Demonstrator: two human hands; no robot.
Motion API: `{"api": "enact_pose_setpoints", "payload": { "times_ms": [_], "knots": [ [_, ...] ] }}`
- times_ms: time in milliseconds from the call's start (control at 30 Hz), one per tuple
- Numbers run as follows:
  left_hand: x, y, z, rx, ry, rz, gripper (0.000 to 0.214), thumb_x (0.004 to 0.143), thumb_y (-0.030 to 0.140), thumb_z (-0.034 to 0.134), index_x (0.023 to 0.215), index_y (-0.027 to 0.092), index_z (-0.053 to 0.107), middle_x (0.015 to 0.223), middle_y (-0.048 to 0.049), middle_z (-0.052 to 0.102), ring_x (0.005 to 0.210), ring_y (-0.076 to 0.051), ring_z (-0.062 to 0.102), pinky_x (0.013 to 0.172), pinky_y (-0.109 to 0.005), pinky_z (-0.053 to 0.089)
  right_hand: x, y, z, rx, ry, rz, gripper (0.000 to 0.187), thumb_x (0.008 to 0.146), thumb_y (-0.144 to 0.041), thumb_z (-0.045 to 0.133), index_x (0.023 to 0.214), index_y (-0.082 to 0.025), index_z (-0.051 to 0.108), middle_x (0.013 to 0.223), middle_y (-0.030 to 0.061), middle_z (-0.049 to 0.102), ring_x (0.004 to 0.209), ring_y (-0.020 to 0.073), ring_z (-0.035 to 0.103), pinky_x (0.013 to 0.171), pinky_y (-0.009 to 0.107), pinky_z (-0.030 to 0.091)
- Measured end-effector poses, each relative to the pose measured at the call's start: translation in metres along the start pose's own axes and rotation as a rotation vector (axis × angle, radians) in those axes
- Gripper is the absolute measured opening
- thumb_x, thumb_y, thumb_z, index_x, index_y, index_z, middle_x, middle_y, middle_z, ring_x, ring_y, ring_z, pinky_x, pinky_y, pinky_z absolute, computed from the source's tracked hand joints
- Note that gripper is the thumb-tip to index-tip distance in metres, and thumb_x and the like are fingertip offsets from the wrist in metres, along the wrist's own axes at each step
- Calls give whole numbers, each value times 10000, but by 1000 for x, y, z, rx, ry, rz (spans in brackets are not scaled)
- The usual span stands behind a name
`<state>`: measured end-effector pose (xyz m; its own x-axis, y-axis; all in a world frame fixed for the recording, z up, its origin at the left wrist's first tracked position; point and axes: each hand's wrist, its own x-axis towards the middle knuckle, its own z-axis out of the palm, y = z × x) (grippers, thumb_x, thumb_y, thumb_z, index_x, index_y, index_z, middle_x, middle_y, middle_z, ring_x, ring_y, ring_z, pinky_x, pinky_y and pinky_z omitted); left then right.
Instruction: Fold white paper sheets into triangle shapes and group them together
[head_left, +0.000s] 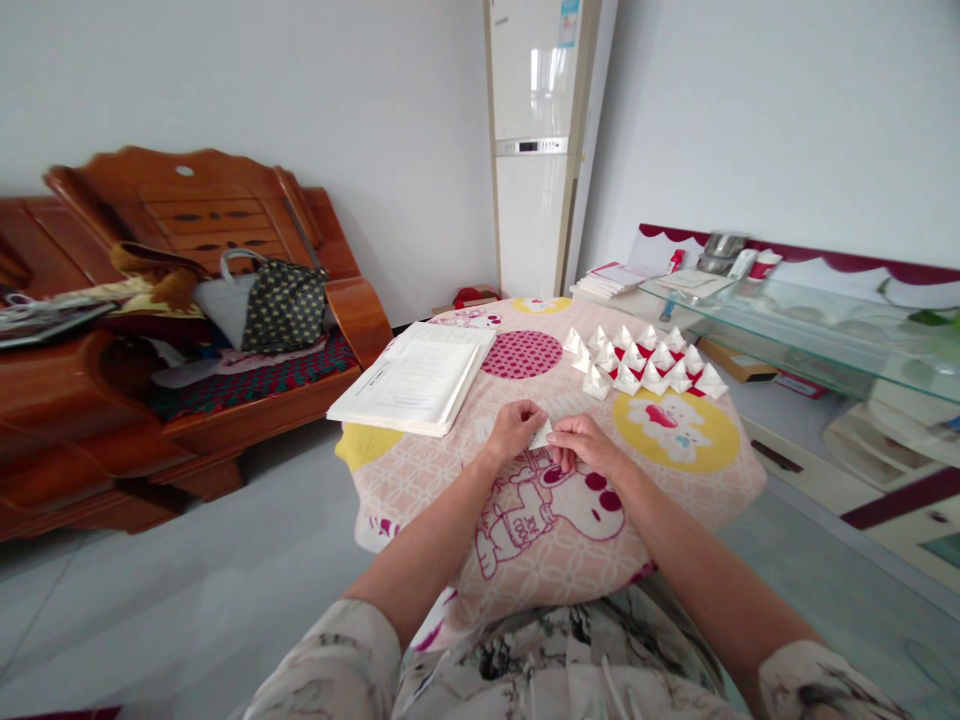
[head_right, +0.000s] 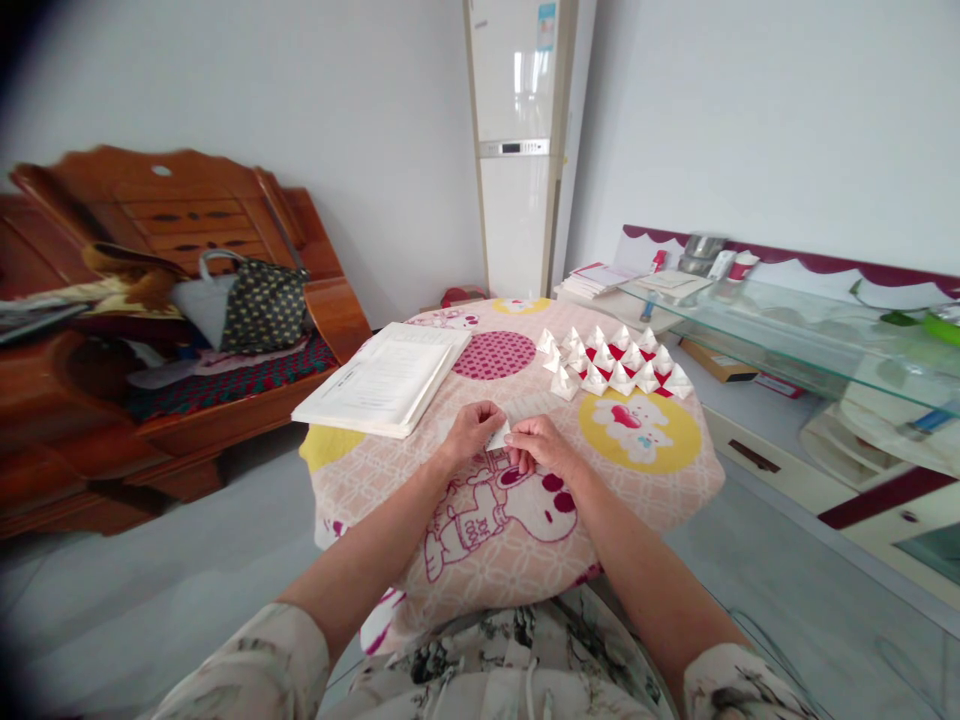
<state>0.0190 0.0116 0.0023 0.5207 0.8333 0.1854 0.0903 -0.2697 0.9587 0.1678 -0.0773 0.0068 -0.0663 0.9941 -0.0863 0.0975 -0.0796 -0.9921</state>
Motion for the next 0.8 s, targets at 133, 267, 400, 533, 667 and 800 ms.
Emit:
{"api": "enact_pose_setpoints", "payload": {
  "times_ms": [133,267,400,533,667,800],
  "knots": [
    [-2,1,2,-21,9,-20,255,763,377,621,663,143,615,568,27,521,538,-91,433,510,-216,320,-1,-2,0,16,31,8,337,708,-467,694,576,-165,625,452,1,616,335,93,511,341,181,362],
    [-3,0,3,-134,-20,-97,268,735,397,651,662,142,612,555,30,510,504,-82,415,486,-213,308,-1,-2,0,-17,28,-7,322,718,-448,689,581,-163,634,472,-1,626,355,93,525,360,183,378],
    [-3,1,6,-115,20,-115,187,683,298,654,602,146,581,528,45,482,490,-69,394,472,-201,293,2,1,0,-45,-19,-8,297,728,-427,674,601,-160,648,488,10,642,362,101,534,360,190,371],
    [-3,0,8,-198,9,-149,237,730,356,652,635,150,584,534,32,519,470,-76,443,453,-197,315,2,3,-2,-9,13,0,301,725,-426,680,586,-162,644,483,11,635,353,98,519,357,195,374],
    [-2,-3,7,-302,-105,-223,351,796,465,666,703,129,628,581,-23,602,450,-83,500,442,-201,358,2,3,-3,97,169,-26,332,733,-446,682,557,-169,628,462,3,601,353,100,510,343,197,371],
    [-1,-4,3,-273,-97,-227,326,780,394,737,652,116,623,513,-9,575,398,-58,460,412,-181,346,2,3,-1,134,190,-19,323,714,-441,698,555,-170,625,472,13,616,345,98,500,329,197,364]
  ]
}}
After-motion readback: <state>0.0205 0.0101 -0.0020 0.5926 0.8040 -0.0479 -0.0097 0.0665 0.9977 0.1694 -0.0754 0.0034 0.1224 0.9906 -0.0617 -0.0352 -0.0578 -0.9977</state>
